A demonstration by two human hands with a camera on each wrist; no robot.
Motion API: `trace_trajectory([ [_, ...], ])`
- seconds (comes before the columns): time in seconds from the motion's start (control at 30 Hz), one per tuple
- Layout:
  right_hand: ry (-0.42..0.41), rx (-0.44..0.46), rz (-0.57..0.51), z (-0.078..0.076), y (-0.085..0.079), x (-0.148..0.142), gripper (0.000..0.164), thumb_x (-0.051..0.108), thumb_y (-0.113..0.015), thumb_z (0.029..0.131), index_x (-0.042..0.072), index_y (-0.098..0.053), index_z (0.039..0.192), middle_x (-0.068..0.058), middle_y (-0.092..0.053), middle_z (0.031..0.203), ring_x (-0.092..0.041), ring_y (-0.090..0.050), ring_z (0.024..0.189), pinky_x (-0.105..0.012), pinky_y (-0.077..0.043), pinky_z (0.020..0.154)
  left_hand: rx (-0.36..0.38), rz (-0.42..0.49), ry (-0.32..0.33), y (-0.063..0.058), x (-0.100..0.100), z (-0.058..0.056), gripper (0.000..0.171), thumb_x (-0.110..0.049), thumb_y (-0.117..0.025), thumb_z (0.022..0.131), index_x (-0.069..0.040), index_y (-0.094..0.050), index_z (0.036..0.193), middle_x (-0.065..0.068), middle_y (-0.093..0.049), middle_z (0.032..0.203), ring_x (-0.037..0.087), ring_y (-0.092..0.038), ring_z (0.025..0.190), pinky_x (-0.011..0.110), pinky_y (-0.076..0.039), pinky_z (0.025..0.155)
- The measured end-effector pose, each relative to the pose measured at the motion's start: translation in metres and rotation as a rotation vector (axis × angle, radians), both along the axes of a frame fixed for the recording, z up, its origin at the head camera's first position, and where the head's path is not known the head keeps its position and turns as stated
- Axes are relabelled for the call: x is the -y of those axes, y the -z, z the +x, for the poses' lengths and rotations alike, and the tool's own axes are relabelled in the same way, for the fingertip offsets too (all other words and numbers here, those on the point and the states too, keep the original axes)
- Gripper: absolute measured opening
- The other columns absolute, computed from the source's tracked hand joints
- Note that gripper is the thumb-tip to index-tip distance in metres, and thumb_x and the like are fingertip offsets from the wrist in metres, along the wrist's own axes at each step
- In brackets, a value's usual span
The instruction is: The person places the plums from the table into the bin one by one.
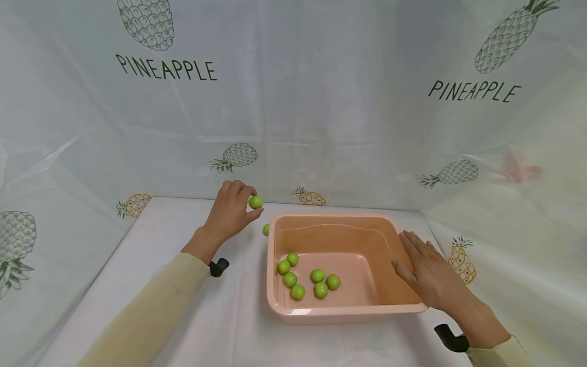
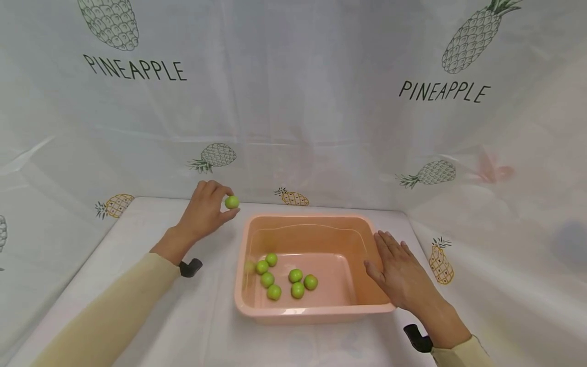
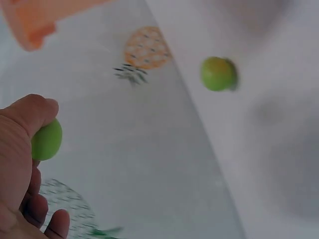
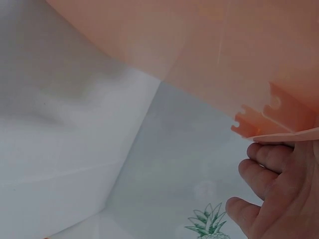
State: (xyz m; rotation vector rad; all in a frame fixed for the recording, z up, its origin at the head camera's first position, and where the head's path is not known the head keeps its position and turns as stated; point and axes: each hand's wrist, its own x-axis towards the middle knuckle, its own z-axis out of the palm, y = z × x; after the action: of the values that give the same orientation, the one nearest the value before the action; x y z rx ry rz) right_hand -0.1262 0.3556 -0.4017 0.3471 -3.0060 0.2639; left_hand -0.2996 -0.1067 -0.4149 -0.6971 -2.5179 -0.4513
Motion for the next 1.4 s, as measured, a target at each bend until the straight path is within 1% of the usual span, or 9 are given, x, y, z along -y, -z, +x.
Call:
trace_trajectory([
  [0.17,0.000,0.008,0.001,0.000,0.001,0.000,0.077,0.046,-0.051,0.109,-0.007,-0.030,0.161,-0.031,-0.032,0.165,-0.051,-0.032,0.152,-0.068,-0.025,0.121,-0.077,0.018,0.087,-0.031,-0.016,0.016,0.045,-0.033,-0.089,0.086,-0.004,-0.067,0.113,0.013,-0.060,0.110,0.033,-0.050,0.104,0.047,-0.044,0.096],
  [0.3,-0.002,0.008,0.001,0.000,0.001,-0.001,0.077,0.046,-0.051,0.110,-0.007,-0.030,0.161,-0.031,-0.032,0.165,-0.051,-0.032,0.152,-0.067,-0.025,0.122,-0.139,0.004,0.182,-0.052,-0.032,0.029,0.044,-0.032,-0.089,0.086,-0.005,-0.066,0.112,0.012,-0.059,0.107,0.032,-0.051,0.101,0.046,-0.044,0.093],
  [0.4,-0.001,0.010,-0.001,0.000,0.001,-0.001,0.077,0.046,-0.051,0.110,-0.008,-0.030,0.161,-0.031,-0.032,0.165,-0.051,-0.031,0.152,-0.067,-0.025,0.122,-0.161,-0.019,0.254,-0.062,-0.046,0.038,0.043,-0.031,-0.089,0.086,-0.005,-0.065,0.111,0.011,-0.059,0.105,0.031,-0.050,0.100,0.045,-0.044,0.092],
  [0.5,-0.002,0.010,-0.001,0.000,0.001,-0.001,0.077,0.046,-0.051,0.109,-0.008,-0.030,0.161,-0.032,-0.032,0.165,-0.051,-0.032,0.152,-0.068,-0.025,0.122,-0.140,-0.047,0.307,-0.067,-0.061,0.045,0.041,-0.030,-0.088,0.086,-0.006,-0.066,0.111,0.010,-0.059,0.106,0.030,-0.050,0.100,0.042,-0.045,0.092],
  [0.67,-0.002,0.011,-0.001,0.000,0.000,0.000,0.077,0.045,-0.052,0.109,-0.008,-0.030,0.161,-0.032,-0.031,0.165,-0.051,-0.032,0.152,-0.068,-0.025,0.122,-0.045,-0.164,0.366,-0.065,-0.084,0.054,0.039,-0.034,-0.084,0.090,-0.008,-0.068,0.113,0.008,-0.060,0.108,0.027,-0.049,0.100,0.039,-0.045,0.088],
  [0.8,0.008,0.018,-0.002,0.000,0.000,0.001,0.077,0.045,-0.052,0.109,-0.007,-0.030,0.161,-0.032,-0.031,0.165,-0.052,-0.031,0.152,-0.068,-0.024,0.122,0.090,-0.288,0.386,-0.056,-0.097,0.059,0.038,-0.038,-0.079,0.094,-0.010,-0.068,0.117,0.005,-0.058,0.113,0.023,-0.046,0.104,0.036,-0.044,0.088],
  [0.9,0.013,0.021,-0.003,0.000,0.000,0.001,0.077,0.045,-0.052,0.109,-0.007,-0.029,0.161,-0.032,-0.031,0.166,-0.052,-0.031,0.152,-0.068,-0.024,0.122,0.149,-0.359,0.387,-0.049,-0.103,0.061,0.037,-0.039,-0.076,0.096,-0.012,-0.068,0.120,0.003,-0.058,0.115,0.022,-0.044,0.106,0.036,-0.044,0.092],
  [1.1,-0.001,0.014,-0.011,0.000,-0.001,0.000,0.077,0.045,-0.051,0.110,-0.008,-0.030,0.161,-0.032,-0.031,0.165,-0.052,-0.031,0.151,-0.069,-0.024,0.121,0.156,-0.434,0.394,-0.036,-0.112,0.063,0.036,-0.042,-0.074,0.097,-0.015,-0.068,0.119,0.001,-0.058,0.114,0.020,-0.044,0.105,0.035,-0.045,0.094],
  [1.4,-0.008,0.011,-0.012,0.000,0.000,-0.001,0.077,0.045,-0.051,0.110,-0.008,-0.030,0.161,-0.032,-0.031,0.165,-0.052,-0.031,0.152,-0.068,-0.023,0.122,0.206,-0.505,0.354,-0.027,-0.119,0.065,0.039,-0.050,-0.073,0.096,-0.020,-0.067,0.120,-0.002,-0.058,0.121,0.018,-0.048,0.106,0.033,-0.047,0.089],
])
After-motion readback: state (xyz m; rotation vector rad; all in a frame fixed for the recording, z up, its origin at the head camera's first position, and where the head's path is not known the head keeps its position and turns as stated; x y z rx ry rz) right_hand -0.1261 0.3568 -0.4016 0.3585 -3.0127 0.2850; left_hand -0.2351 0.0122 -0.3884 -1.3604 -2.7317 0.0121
